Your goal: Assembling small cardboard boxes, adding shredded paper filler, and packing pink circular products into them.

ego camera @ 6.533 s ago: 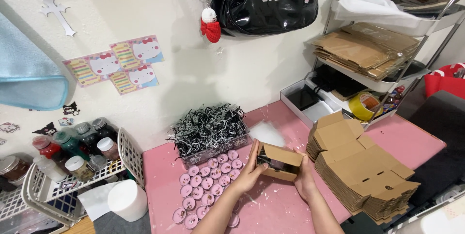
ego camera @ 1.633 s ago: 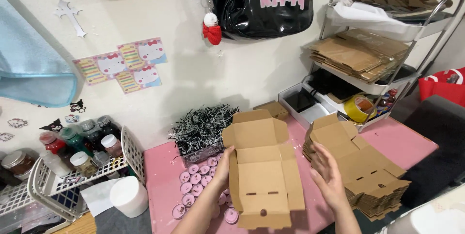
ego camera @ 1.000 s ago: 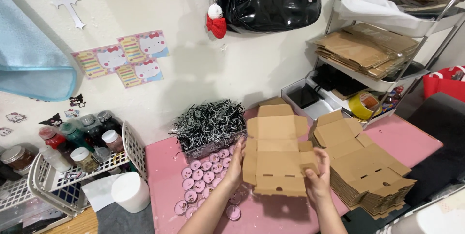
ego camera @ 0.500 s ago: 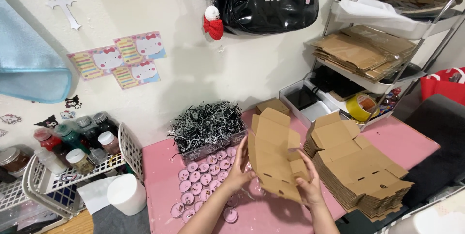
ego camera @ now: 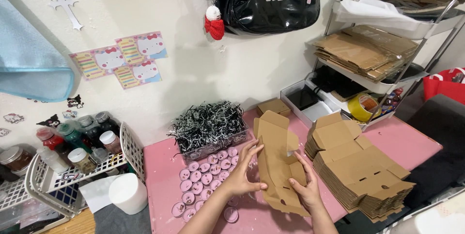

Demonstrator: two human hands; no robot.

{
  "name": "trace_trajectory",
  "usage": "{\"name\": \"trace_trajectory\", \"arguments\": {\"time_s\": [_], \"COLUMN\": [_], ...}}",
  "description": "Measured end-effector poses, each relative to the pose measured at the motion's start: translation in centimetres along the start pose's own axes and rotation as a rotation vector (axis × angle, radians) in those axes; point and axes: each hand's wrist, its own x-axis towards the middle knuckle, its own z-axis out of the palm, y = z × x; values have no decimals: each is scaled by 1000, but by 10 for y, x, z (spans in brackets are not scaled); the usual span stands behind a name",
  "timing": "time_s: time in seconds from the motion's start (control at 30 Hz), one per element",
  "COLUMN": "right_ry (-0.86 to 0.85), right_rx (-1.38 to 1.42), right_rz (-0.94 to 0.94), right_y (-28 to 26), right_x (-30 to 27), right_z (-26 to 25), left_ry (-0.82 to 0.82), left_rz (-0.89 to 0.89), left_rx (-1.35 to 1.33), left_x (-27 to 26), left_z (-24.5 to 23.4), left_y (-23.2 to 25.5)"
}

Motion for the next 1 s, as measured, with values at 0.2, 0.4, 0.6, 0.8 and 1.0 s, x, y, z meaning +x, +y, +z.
{"name": "trace_trajectory", "arguments": {"time_s": [0.2, 0.4, 0.6, 0.8, 1.0], "right_ry": [3, -18, -8, -1, -19], "right_rx": [-164, -158, -166, -130, -160], "right_rz": [-98, -68, -50, -36, -47], "right_y": [-8, -1, 7, -3, 8], "right_x": [1, 0, 3, 0, 3], "right_z": [4, -2, -5, 2, -7], "left_ry": [-61, -90, -25, 106, -46], "left_rz": [-109, -30, -14, 2, -20], "left_rx": [-20, 88, 55, -15, 121], "left_x": [7, 7, 3, -2, -6], "left_z": [-18, -21, -13, 0, -6], "left_y": [28, 31, 13, -3, 1]}}
